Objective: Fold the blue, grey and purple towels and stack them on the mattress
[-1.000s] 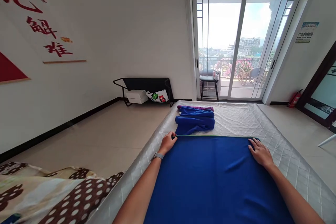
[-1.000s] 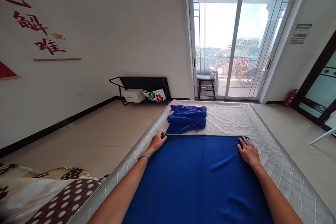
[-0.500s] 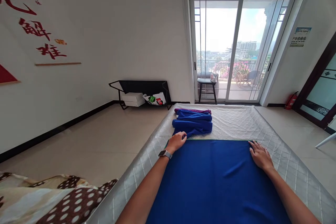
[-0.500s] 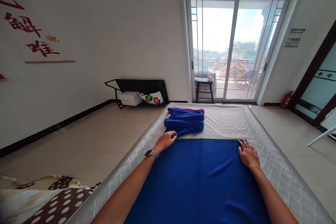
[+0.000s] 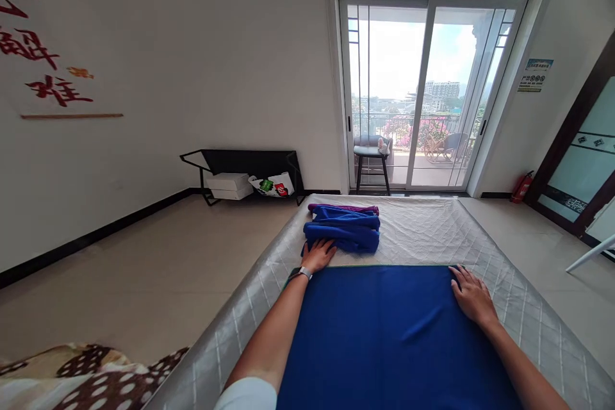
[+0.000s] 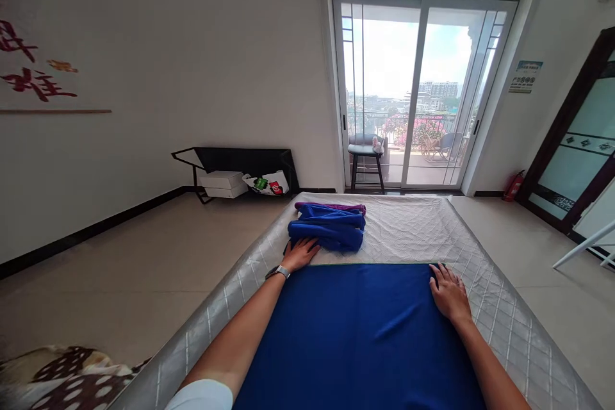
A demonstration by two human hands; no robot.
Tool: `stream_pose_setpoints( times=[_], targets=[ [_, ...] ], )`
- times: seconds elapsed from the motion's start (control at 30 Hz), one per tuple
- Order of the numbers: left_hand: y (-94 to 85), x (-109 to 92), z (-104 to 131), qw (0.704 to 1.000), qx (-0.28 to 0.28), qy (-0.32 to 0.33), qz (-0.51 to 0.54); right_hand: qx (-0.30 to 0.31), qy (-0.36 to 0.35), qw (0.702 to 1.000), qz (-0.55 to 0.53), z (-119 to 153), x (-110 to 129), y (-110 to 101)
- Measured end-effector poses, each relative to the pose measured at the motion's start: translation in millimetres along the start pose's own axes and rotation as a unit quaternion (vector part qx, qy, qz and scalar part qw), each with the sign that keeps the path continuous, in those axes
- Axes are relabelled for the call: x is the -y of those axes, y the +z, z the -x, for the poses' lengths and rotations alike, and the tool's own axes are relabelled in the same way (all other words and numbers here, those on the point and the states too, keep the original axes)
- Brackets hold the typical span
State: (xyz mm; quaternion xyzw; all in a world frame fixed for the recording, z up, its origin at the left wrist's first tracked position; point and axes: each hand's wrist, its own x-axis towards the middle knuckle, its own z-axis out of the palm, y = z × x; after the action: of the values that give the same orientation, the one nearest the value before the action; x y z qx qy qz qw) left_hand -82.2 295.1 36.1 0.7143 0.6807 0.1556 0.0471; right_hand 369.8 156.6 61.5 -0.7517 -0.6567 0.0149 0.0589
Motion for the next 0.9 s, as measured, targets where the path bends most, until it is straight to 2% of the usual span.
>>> stream_pose_setpoints(
  times=[0.1,0.17,0.33,0.43,0.5,0.67,0.9],
  targets=[
    [-4.4,-1,2,1.000,-0.028,0.011,-0.002,0.011,0.004,1.000,0.001,1,1,-2],
    [-8.2,0,13,0.999,-0.053,0.008,-0.004,0.014,0.003,1.000,0.002,1,2,-2],
    [-13.1,17,76,0.997,-0.076,0.023,-0.003,0.027,0.001,1.000,0.008,-2,-1,2],
    [-11.5,33,114,0.998,-0.049,0.042,-0.010,0.035,-0.003,0.999,0.016,-4,-4,6],
    [-11.0,38,128,0.999,-0.022,0.035,-0.026,0.043,-0.005,0.999,0.019,-6,-5,7],
    [-14.2,32,125,0.998,0.015,-0.014,-0.058,0.058,-0.003,0.998,0.022,-10,-6,7],
    [-19.7,35,116,0.998,0.013,0.000,-0.055,0.063,0.015,0.997,0.030,-9,-3,2]
  ],
)
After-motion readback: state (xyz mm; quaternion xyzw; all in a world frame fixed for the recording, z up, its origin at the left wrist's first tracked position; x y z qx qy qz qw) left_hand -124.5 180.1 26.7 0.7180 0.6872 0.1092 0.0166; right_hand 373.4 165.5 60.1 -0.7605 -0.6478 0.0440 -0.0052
